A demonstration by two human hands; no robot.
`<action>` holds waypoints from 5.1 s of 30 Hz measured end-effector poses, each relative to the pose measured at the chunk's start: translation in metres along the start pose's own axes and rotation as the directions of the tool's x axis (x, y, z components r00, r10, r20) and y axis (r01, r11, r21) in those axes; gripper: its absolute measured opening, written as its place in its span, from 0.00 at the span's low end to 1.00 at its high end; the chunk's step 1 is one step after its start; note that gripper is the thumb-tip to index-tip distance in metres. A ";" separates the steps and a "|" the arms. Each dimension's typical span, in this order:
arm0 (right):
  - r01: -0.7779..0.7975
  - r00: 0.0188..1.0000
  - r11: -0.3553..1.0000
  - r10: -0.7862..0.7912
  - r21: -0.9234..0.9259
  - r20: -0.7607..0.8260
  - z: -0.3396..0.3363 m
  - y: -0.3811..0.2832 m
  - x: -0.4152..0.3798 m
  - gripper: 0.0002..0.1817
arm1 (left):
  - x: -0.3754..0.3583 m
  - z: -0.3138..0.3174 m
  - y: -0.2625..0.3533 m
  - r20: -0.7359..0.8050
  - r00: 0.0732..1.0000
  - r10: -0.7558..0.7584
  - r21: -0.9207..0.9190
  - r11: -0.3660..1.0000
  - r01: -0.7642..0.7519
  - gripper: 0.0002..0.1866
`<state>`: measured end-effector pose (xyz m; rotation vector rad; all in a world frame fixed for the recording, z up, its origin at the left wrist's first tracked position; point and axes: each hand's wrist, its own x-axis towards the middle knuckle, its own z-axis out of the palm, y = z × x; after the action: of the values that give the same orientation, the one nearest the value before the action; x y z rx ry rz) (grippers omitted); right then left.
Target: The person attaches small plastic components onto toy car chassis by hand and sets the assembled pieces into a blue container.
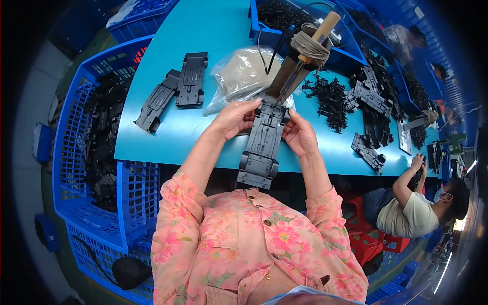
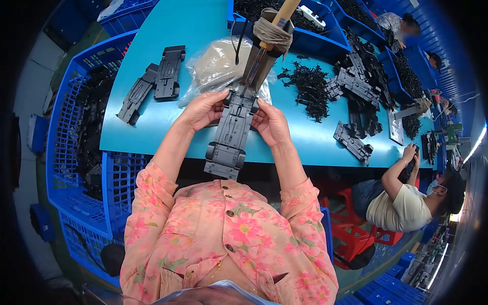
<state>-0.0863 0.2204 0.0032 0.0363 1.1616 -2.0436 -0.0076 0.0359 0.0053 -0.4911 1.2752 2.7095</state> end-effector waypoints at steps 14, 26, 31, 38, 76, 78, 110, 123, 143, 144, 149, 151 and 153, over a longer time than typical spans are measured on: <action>0.093 0.996 0.996 -0.093 0.006 0.004 -0.004 -0.021 -0.005 0.10 | 0.014 0.020 0.010 0.032 0.999 0.013 0.012 1.000 -0.014 0.13; 0.104 0.994 0.994 -0.105 0.017 0.016 -0.002 -0.022 -0.006 0.10 | 0.016 0.020 0.012 0.038 0.999 0.016 0.046 0.999 -0.018 0.14; 0.099 0.995 0.995 -0.099 0.023 -0.002 -0.003 -0.022 -0.005 0.10 | 0.014 0.022 0.015 0.038 0.999 0.013 0.041 0.999 -0.014 0.14; 0.106 0.994 0.994 -0.106 0.037 -0.005 -0.003 -0.022 -0.005 0.10 | 0.015 0.021 0.014 0.037 0.999 0.014 0.031 0.999 -0.015 0.13; 0.107 0.993 0.994 -0.109 0.036 0.055 -0.004 -0.022 -0.005 0.11 | 0.016 0.023 0.016 0.045 0.999 0.003 0.021 1.000 -0.004 0.12; 0.104 0.993 0.994 -0.107 0.040 0.054 -0.004 -0.022 -0.005 0.11 | 0.015 0.023 0.016 0.042 0.999 0.003 0.027 1.000 -0.004 0.12; 0.137 0.988 0.990 -0.138 0.016 0.067 -0.004 -0.021 -0.006 0.11 | 0.013 0.022 0.017 0.046 0.999 0.005 0.035 0.999 -0.007 0.12; 0.076 0.992 0.996 -0.080 0.042 0.102 -0.013 -0.019 -0.002 0.11 | 0.019 0.012 0.012 0.079 0.997 -0.007 0.044 0.999 0.004 0.12; 0.024 0.998 0.997 -0.019 -0.078 0.067 0.020 -0.009 0.010 0.19 | 0.017 -0.009 0.020 -0.025 0.995 0.097 -0.071 0.993 -0.098 0.14; 0.027 0.997 0.996 -0.022 -0.081 0.068 0.021 -0.010 0.009 0.20 | 0.016 -0.008 0.022 -0.018 0.995 0.094 -0.071 0.993 -0.095 0.14; 0.057 0.997 0.994 -0.052 -0.096 0.060 0.025 -0.009 0.009 0.19 | 0.013 -0.006 0.026 -0.003 0.996 0.093 -0.069 0.993 -0.093 0.15; 0.065 0.997 0.992 -0.060 -0.111 0.051 0.028 -0.011 0.007 0.19 | 0.013 -0.007 0.025 -0.003 0.995 0.096 -0.068 0.993 -0.096 0.15; 0.064 0.997 0.991 -0.059 -0.120 0.047 0.030 -0.011 0.006 0.19 | 0.013 -0.009 0.024 -0.006 0.995 0.101 -0.068 0.993 -0.101 0.15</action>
<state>-0.0876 0.1983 0.0264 -0.1046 1.2720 -2.0129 -0.0235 0.0132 0.0129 -0.4488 1.2447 2.8445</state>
